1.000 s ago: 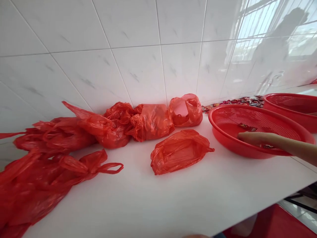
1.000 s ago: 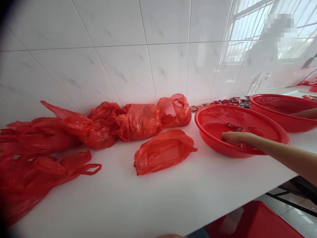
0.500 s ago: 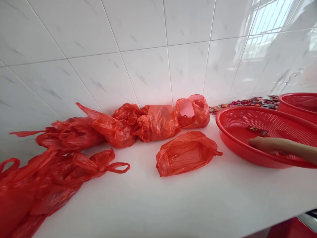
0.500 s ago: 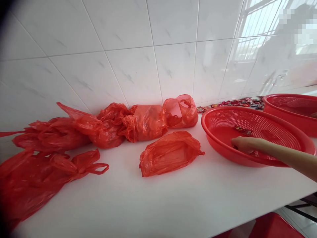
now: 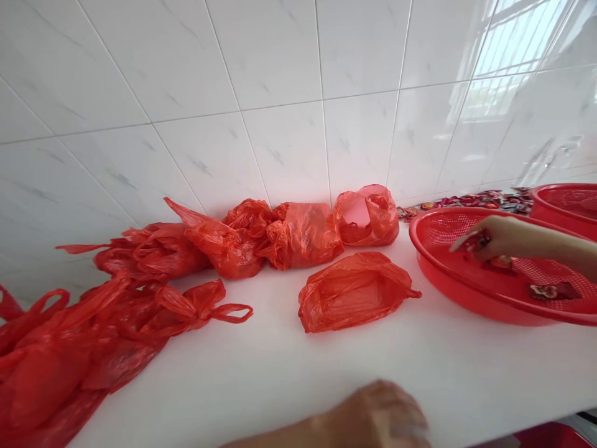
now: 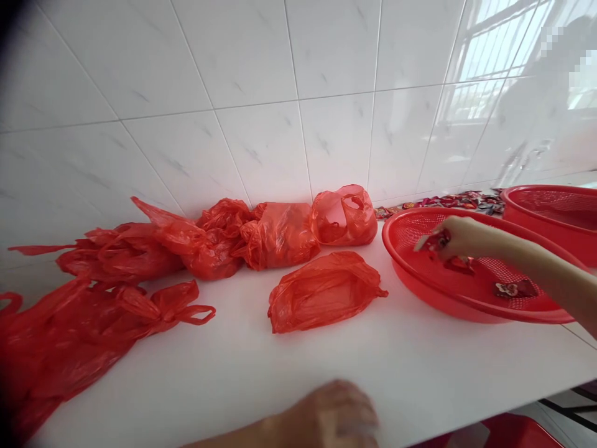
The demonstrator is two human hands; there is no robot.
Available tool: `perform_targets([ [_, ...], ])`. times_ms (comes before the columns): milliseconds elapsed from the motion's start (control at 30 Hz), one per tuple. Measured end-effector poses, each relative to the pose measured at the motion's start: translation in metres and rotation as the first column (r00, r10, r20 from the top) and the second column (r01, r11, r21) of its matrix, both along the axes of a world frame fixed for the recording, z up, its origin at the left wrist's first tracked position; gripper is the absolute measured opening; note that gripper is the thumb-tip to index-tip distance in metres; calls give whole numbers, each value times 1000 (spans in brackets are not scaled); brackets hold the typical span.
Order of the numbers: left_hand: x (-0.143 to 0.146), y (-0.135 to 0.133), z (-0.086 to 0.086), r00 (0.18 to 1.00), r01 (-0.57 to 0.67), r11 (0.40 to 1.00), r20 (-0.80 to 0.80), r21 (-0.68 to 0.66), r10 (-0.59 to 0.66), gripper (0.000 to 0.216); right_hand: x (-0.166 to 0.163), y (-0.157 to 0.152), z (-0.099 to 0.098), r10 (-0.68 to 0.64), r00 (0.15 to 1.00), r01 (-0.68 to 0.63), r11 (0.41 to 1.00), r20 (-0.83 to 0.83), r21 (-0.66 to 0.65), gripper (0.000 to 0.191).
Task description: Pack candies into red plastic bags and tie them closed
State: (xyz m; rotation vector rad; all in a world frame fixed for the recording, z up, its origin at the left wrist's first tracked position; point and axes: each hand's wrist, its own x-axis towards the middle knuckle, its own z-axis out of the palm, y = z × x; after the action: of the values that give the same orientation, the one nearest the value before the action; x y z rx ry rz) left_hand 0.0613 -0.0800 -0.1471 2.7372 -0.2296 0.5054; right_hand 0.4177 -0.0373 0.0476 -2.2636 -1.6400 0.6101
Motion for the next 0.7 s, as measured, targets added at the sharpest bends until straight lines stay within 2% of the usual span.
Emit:
perform_targets([
  [67,-4,16,15,959,-226,973,165,-52,232,23,-23,4,19,112,989,-101,989,-100,107,8],
  [133,-11,29,29,879,-417,907,225,-64,420,26,-55,11,25,277,944,-250,955,-182,157,4],
  [200,-20,37,37,796,-579,815,211,-8,568,32,-89,21,18,397,914,-380,911,-89,158,9],
  [267,-29,42,38,715,-694,718,162,54,680,39,-121,34,1,432,902,-422,889,-20,179,22],
  [300,-33,43,37,684,-729,681,127,73,718,42,-135,41,-8,478,875,-483,855,75,189,26],
  [433,-44,43,36,620,-782,620,-18,60,784,45,-171,61,-38,574,813,-582,794,101,174,25],
  [567,-44,44,40,582,-812,583,-56,-2,811,45,-184,63,-48,609,790,-612,775,72,157,15],
  [700,-43,47,41,571,-821,568,-51,-67,819,40,-181,58,-52,611,791,-609,777,43,161,6],
])
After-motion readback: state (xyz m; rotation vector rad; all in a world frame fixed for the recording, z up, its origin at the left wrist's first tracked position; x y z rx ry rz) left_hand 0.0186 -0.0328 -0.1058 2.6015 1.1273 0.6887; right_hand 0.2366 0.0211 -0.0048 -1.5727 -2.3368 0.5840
